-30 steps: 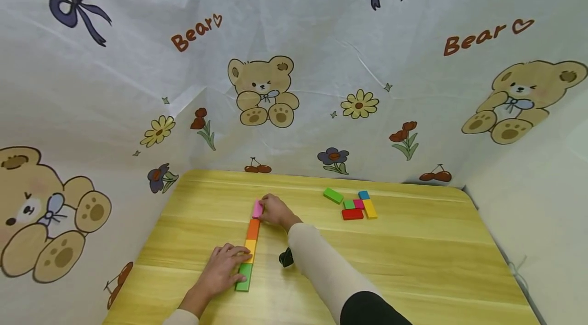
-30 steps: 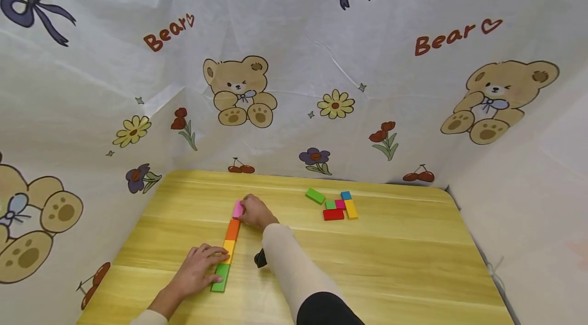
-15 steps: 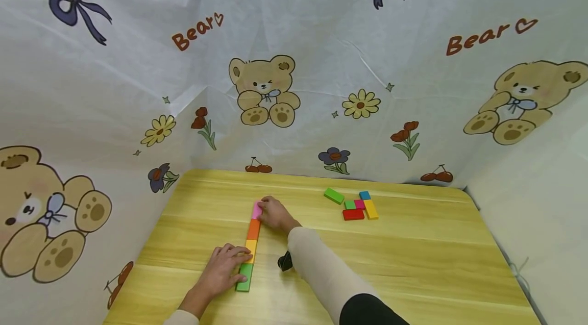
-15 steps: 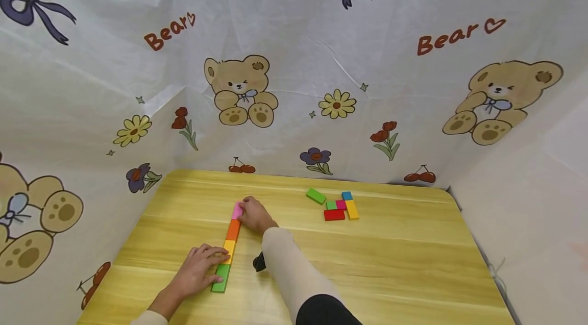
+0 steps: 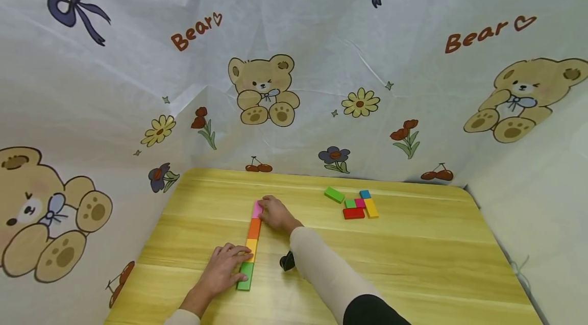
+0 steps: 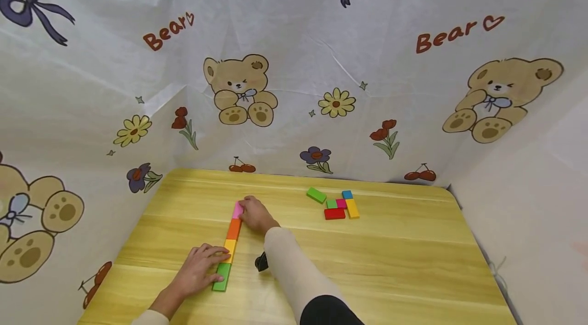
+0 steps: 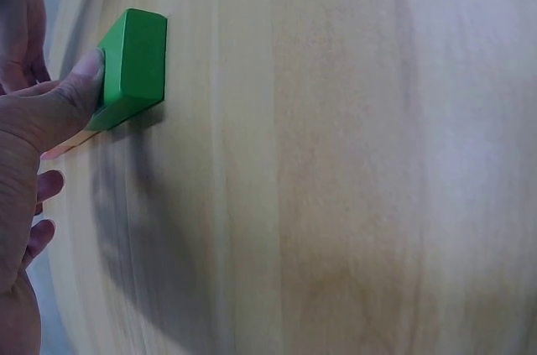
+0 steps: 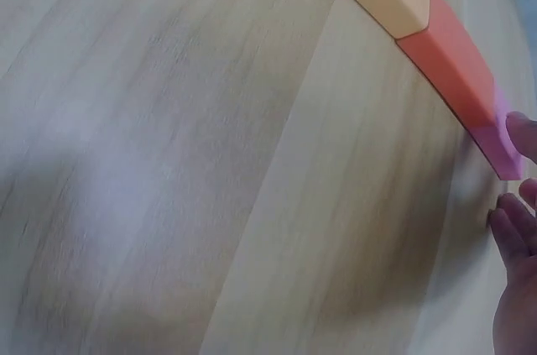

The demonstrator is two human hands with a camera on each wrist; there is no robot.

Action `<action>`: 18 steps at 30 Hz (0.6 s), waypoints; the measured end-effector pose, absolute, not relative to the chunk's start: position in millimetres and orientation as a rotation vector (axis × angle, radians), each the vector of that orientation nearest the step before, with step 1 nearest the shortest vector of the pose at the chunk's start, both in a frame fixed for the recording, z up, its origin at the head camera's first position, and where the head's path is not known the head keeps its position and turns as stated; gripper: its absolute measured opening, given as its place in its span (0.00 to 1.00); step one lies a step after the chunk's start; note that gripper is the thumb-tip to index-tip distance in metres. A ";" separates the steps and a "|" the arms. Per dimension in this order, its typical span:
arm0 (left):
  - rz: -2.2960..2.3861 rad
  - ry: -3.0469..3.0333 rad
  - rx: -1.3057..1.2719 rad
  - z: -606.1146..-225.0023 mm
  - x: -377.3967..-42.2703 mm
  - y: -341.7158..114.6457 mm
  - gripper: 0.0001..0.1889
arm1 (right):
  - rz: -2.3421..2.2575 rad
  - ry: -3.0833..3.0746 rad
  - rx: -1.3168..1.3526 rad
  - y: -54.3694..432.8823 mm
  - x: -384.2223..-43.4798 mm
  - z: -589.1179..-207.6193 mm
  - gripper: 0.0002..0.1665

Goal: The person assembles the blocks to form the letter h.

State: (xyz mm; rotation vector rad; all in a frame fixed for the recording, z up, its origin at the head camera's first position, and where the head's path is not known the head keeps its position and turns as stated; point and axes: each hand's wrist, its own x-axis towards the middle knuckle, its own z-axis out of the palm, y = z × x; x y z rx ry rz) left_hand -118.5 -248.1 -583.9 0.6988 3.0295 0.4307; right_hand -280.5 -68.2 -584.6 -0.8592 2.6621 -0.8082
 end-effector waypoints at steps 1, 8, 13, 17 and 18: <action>0.437 3.027 0.697 -583.4 -118.1 -247.4 0.28 | -0.810 2.666 -0.859 -65.9 -280.3 -584.3 0.26; 0.434 3.036 0.706 -580.9 -116.6 -245.5 0.29 | -0.968 2.675 -0.785 -38.3 -274.9 -583.9 0.25; 0.439 3.043 0.697 -580.4 -114.6 -245.6 0.30 | -1.066 2.695 -0.730 -11.1 -270.3 -584.4 0.24; 0.454 3.036 0.688 -580.4 -113.9 -244.3 0.30 | -1.124 2.726 -0.652 13.1 -268.0 -584.0 0.23; 0.458 3.033 0.686 -580.6 -113.9 -243.7 0.30 | -1.143 2.738 -0.622 19.2 -267.4 -583.9 0.23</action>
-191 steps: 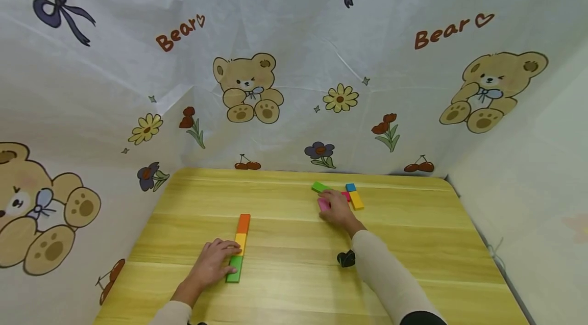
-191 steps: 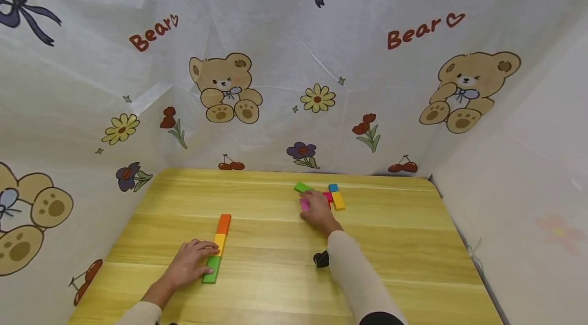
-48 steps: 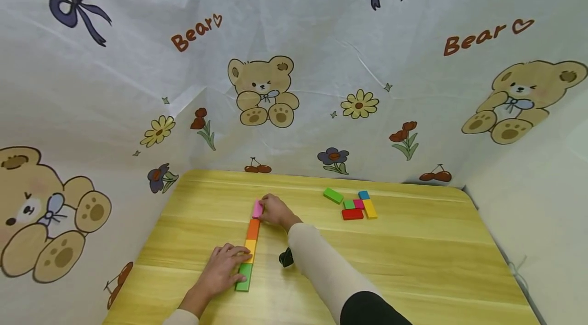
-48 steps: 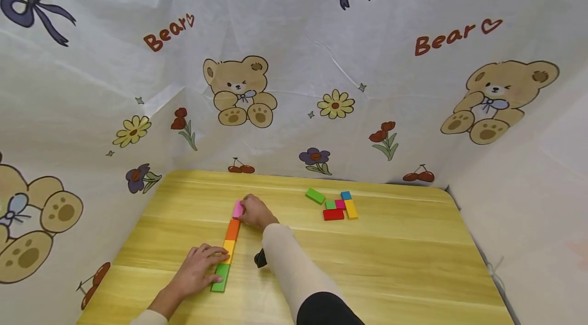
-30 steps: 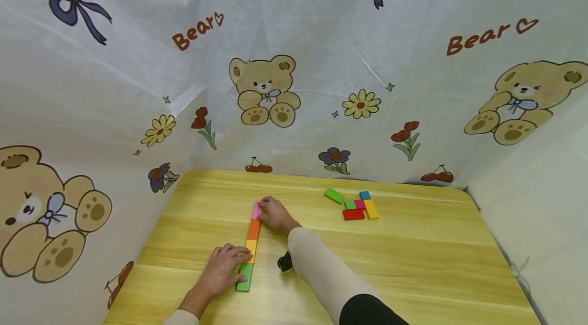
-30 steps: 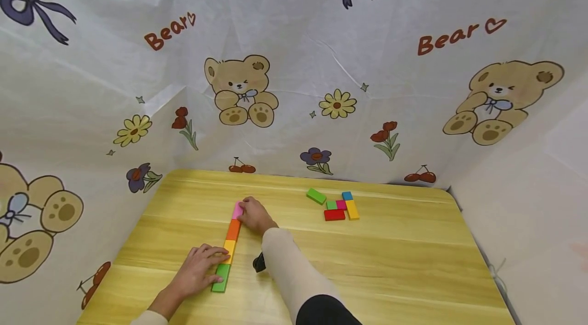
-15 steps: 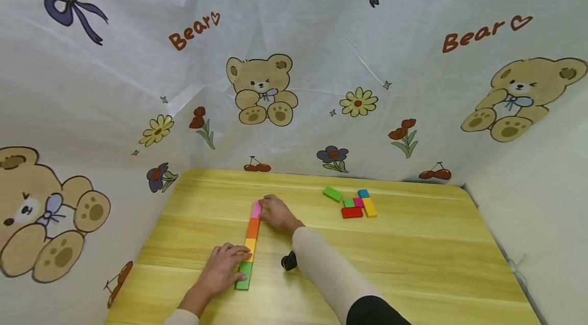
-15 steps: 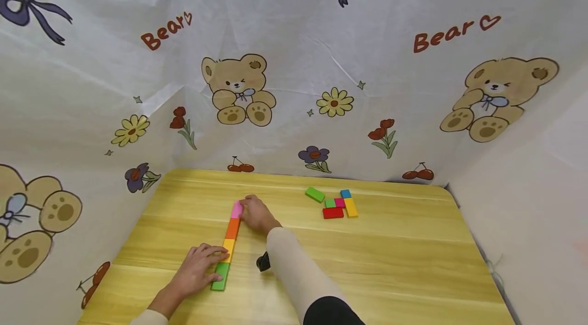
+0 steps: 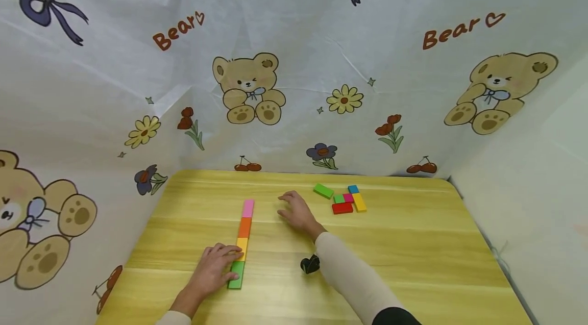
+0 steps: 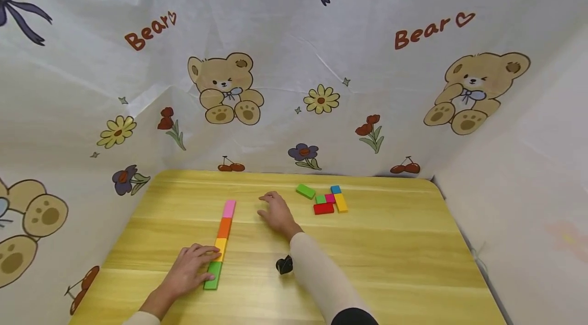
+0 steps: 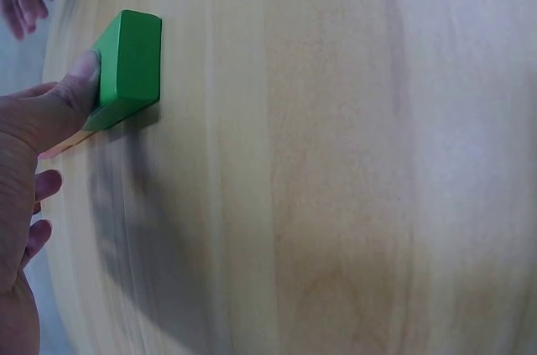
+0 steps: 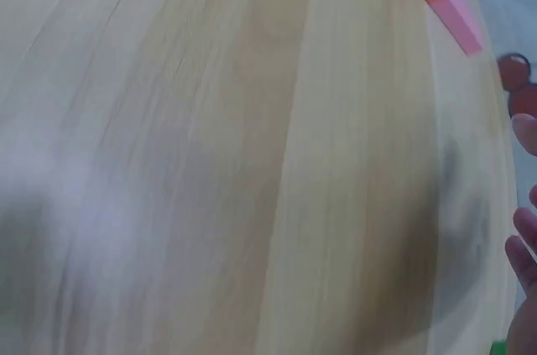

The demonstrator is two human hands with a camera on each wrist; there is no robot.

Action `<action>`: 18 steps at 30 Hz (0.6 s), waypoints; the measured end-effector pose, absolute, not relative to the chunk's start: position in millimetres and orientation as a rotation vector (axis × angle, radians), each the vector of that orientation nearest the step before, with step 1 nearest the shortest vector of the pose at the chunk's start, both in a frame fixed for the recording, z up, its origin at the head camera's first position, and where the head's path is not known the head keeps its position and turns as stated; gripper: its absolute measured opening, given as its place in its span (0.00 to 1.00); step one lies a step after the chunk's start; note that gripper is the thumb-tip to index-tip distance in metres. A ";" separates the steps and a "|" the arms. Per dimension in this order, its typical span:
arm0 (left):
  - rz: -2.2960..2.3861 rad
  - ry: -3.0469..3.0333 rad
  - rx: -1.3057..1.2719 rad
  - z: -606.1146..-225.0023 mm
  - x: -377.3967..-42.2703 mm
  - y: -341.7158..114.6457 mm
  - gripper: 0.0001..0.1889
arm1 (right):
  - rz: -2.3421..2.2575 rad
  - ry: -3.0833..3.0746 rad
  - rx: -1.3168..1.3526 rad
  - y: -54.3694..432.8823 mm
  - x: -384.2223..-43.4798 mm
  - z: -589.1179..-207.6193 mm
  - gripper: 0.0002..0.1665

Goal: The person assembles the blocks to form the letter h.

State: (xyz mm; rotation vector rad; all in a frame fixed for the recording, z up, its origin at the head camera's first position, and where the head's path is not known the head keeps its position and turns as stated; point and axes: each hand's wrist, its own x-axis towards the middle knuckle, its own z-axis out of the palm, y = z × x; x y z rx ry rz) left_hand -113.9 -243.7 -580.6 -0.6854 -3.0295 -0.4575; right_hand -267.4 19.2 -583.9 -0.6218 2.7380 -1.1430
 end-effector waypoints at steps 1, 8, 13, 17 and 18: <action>-0.460 -3.030 -0.685 -581.0 -113.8 -243.6 0.30 | -1.180 2.748 -0.595 24.9 -266.4 -584.3 0.23; -0.435 -3.006 -0.696 -582.0 -111.9 -244.5 0.30 | -1.377 2.851 -0.405 61.3 -256.6 -585.6 0.21; -0.436 -2.986 -0.706 -582.3 -111.6 -245.3 0.30 | -1.417 2.956 -0.244 85.6 -250.9 -588.1 0.21; -0.446 -3.003 -0.711 -582.3 -112.9 -244.0 0.30 | -1.542 3.006 -0.109 105.1 -248.1 -594.1 0.21; -0.446 -3.007 -0.712 -582.2 -113.1 -243.3 0.30 | -1.561 3.027 -0.072 109.9 -247.6 -596.6 0.21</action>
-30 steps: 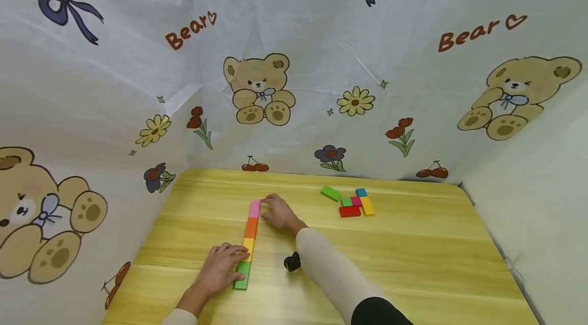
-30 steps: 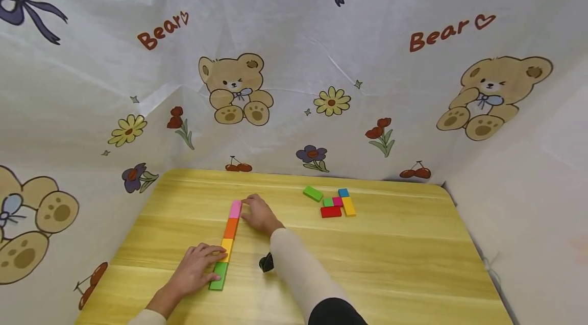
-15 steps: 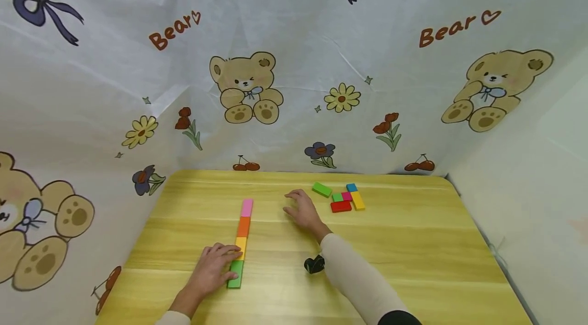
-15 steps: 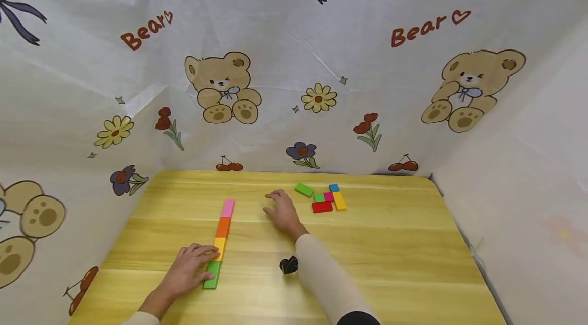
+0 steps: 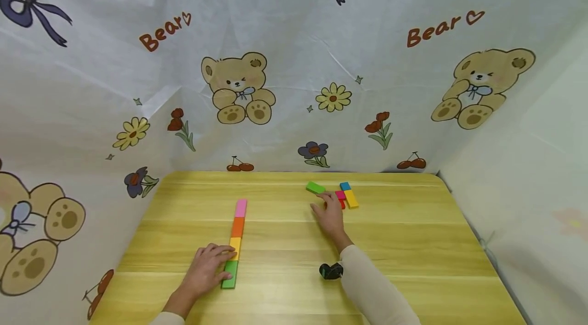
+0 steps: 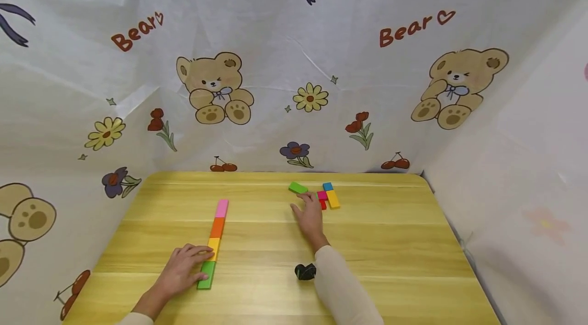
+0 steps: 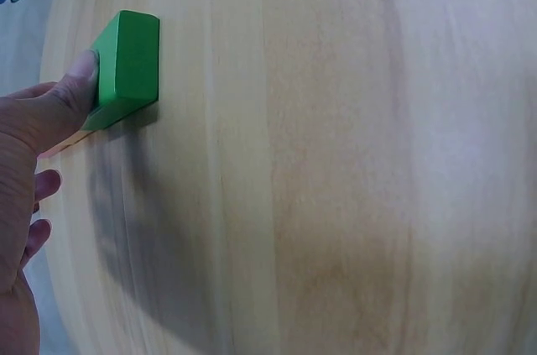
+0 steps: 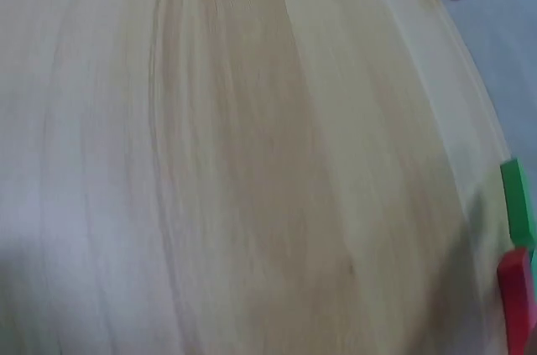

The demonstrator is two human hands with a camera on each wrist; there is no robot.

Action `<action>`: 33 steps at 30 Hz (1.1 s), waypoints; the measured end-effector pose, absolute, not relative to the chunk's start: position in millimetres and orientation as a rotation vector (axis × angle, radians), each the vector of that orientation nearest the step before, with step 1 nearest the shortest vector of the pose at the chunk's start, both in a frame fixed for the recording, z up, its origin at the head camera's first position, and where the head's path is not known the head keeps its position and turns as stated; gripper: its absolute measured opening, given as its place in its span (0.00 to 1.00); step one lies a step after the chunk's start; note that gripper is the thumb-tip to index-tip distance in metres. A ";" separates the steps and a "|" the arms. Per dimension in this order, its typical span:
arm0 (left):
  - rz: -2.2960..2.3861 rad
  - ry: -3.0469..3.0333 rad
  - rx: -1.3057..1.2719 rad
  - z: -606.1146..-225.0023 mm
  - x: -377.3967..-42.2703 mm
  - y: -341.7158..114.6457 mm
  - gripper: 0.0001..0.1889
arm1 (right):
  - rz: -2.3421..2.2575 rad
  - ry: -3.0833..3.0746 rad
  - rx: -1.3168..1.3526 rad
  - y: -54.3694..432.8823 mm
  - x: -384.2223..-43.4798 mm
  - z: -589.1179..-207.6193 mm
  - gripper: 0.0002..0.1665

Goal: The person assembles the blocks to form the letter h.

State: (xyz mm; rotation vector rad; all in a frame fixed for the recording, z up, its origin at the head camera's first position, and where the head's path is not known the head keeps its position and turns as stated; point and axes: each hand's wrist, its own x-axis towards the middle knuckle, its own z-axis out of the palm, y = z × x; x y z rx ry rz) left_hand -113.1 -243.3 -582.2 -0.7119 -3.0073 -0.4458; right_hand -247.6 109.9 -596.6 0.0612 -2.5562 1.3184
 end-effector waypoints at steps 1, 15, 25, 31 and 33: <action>-0.444 -3.011 -0.713 -581.7 -113.2 -243.2 0.30 | 1.314 -2.528 0.029 113.9 -247.3 -599.2 0.20; -0.418 -3.016 -0.701 -579.1 -112.2 -241.2 0.29 | 1.361 -2.363 -0.271 145.3 -241.7 -620.9 0.22; -0.421 -2.999 -0.688 -582.0 -110.8 -240.6 0.30 | 1.324 -2.405 -0.262 146.8 -237.4 -629.9 0.27; -0.429 -2.988 -0.691 -580.8 -110.2 -240.4 0.30 | 1.257 -2.468 -0.248 144.7 -233.8 -626.8 0.30; -0.433 -2.995 -0.684 -580.8 -109.9 -239.8 0.30 | 1.226 -2.474 -0.239 145.1 -234.1 -628.9 0.28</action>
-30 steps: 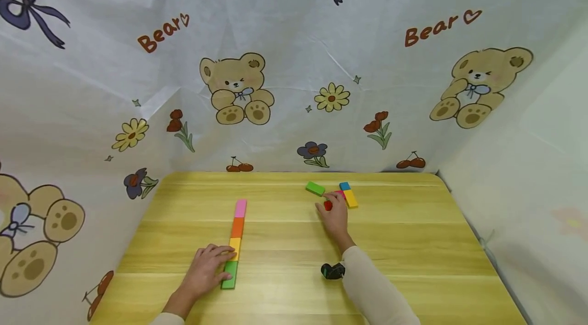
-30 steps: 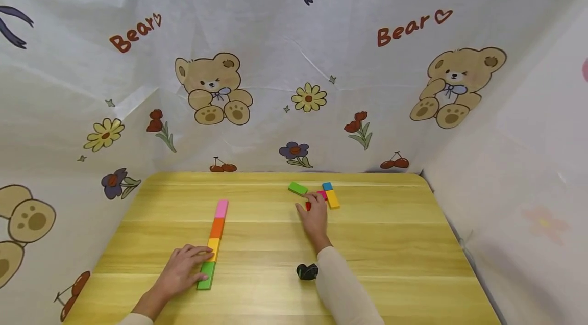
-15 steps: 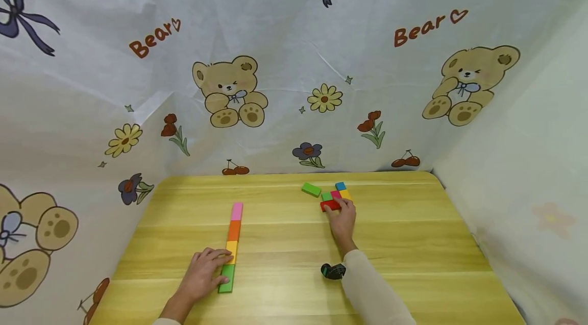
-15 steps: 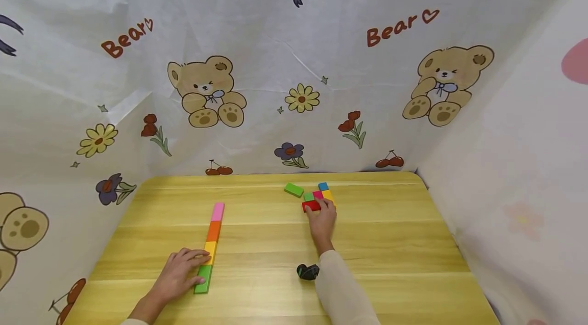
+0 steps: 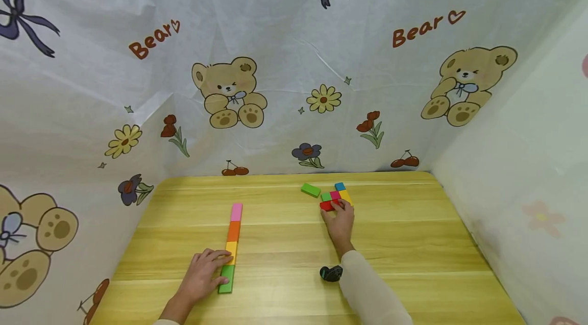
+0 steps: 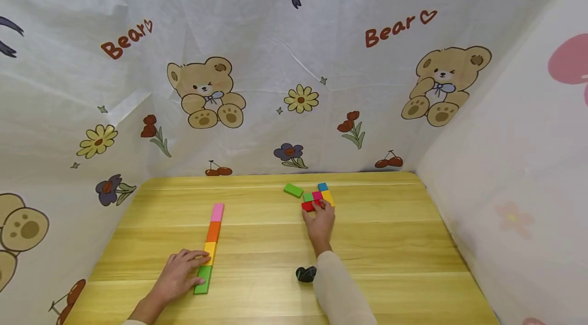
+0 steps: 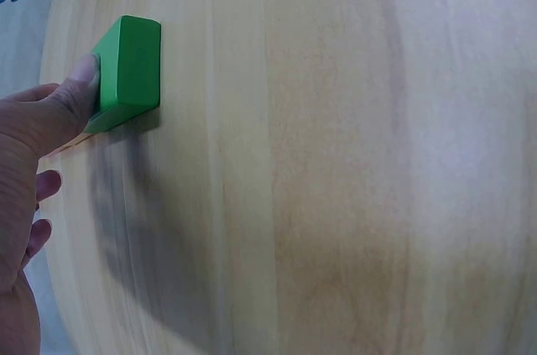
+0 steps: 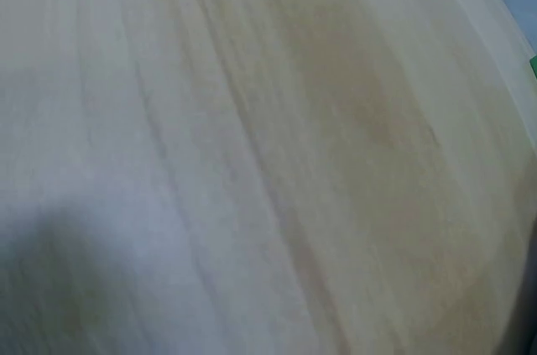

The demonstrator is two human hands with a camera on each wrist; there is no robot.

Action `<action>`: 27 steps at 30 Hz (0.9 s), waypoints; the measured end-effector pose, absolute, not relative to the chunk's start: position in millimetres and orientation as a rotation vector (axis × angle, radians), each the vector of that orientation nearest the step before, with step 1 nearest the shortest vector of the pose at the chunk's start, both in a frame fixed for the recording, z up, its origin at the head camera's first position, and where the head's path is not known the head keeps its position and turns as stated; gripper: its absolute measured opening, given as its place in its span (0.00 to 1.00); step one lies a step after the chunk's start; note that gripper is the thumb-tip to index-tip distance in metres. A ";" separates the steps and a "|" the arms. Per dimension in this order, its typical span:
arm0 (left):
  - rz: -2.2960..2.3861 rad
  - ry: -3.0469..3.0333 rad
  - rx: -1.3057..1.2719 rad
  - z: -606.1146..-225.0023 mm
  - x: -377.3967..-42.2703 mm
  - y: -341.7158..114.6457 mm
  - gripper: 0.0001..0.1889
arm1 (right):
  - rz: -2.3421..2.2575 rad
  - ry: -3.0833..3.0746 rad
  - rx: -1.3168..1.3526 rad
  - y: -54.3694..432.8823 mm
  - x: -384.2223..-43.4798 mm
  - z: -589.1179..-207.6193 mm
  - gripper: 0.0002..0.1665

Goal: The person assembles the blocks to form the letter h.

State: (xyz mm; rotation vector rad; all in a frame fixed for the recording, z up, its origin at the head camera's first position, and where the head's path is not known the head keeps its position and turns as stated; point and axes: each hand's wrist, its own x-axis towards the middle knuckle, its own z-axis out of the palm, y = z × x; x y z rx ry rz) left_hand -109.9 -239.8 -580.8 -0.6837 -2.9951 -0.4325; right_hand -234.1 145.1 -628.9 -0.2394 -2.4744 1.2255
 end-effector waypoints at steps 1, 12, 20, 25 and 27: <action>-0.435 -3.000 -0.682 -580.8 -109.6 -240.0 0.30 | 1.215 -2.471 -0.229 145.0 -234.1 -630.4 0.27; -0.422 -3.009 -0.693 -580.8 -108.7 -243.6 0.30 | 1.209 -2.460 -0.129 144.4 -229.6 -637.3 0.20; -0.444 -3.010 -0.677 -580.4 -108.0 -244.1 0.29 | 1.185 -2.524 -0.053 146.1 -227.1 -635.0 0.23; -0.444 -3.007 -0.692 -580.8 -109.6 -240.7 0.30 | 1.217 -2.553 -0.050 150.1 -230.1 -633.1 0.27; -0.445 -3.007 -0.690 -580.2 -109.7 -240.4 0.30 | 1.265 -2.559 -0.062 150.3 -230.9 -632.0 0.28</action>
